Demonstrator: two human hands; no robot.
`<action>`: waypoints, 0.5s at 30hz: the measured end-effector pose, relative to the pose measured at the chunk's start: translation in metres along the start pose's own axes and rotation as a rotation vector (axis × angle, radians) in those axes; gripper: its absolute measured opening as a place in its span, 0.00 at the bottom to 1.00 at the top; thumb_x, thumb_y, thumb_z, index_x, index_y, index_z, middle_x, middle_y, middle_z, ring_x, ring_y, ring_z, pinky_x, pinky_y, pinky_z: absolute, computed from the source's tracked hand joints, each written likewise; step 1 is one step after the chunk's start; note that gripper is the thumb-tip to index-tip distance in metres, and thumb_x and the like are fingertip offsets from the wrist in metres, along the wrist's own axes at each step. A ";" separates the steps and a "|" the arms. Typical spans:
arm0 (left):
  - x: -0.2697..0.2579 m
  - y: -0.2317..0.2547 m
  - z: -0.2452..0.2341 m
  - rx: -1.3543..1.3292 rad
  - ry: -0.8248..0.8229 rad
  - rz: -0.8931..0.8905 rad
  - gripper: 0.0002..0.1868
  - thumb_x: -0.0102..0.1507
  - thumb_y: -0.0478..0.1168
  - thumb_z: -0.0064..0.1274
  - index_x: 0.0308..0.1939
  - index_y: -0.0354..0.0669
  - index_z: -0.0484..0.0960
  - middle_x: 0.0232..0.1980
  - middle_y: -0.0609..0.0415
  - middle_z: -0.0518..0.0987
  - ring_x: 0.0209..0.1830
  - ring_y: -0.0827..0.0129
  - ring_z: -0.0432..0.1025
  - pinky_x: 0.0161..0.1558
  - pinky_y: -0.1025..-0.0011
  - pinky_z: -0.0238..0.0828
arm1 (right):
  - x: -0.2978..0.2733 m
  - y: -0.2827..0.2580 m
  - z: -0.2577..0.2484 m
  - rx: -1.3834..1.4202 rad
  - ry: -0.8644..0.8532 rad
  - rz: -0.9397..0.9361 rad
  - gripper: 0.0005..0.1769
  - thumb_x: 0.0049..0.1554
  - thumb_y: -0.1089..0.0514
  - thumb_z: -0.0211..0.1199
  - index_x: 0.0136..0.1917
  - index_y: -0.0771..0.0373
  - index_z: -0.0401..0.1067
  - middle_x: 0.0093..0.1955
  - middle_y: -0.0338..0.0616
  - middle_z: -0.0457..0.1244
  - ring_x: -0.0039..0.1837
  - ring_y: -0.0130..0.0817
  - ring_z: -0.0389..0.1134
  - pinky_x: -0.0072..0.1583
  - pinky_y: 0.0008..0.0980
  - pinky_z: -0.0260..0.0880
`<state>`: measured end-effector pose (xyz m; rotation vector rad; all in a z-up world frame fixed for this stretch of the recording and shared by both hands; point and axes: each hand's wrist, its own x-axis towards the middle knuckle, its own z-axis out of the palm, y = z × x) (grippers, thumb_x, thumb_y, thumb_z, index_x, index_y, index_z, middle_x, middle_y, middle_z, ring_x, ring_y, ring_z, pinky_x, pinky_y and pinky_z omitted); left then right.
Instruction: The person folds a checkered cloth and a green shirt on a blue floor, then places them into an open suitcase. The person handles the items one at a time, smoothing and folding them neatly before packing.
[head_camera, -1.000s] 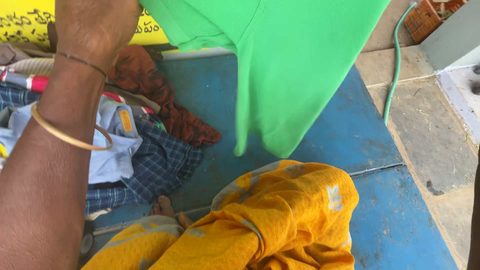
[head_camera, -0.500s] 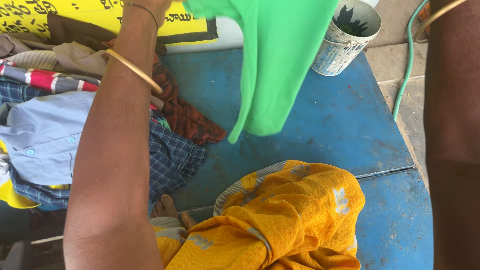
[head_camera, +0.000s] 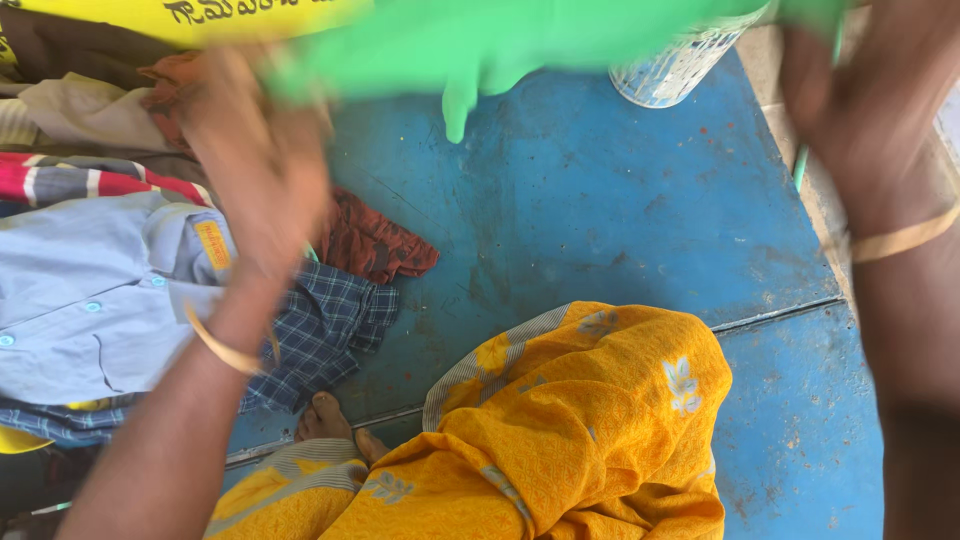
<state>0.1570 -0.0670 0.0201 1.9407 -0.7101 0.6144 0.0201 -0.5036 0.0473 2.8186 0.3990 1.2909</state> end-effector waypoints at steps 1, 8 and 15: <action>-0.042 -0.005 0.009 0.064 -0.054 0.046 0.10 0.67 0.31 0.48 0.52 0.36 0.71 0.42 0.44 0.75 0.40 0.54 0.74 0.48 0.60 0.71 | -0.026 -0.016 0.008 0.026 -0.025 0.001 0.15 0.68 0.59 0.63 0.68 0.56 0.74 0.63 0.52 0.63 0.69 0.51 0.66 0.70 0.50 0.67; -0.229 -0.057 0.048 0.215 -0.891 -0.247 0.13 0.58 0.33 0.54 0.46 0.42 0.75 0.46 0.47 0.79 0.39 0.48 0.78 0.40 0.54 0.76 | -0.196 -0.116 0.075 0.451 -0.554 0.234 0.22 0.43 0.66 0.69 0.53 0.55 0.75 0.56 0.43 0.66 0.63 0.46 0.64 0.62 0.47 0.61; -0.233 -0.059 0.046 0.224 -1.232 -0.276 0.12 0.52 0.31 0.53 0.40 0.41 0.81 0.46 0.46 0.80 0.45 0.45 0.77 0.48 0.52 0.75 | -0.209 -0.122 0.067 0.509 -0.571 0.313 0.24 0.40 0.68 0.70 0.51 0.57 0.75 0.56 0.44 0.67 0.63 0.46 0.66 0.62 0.44 0.65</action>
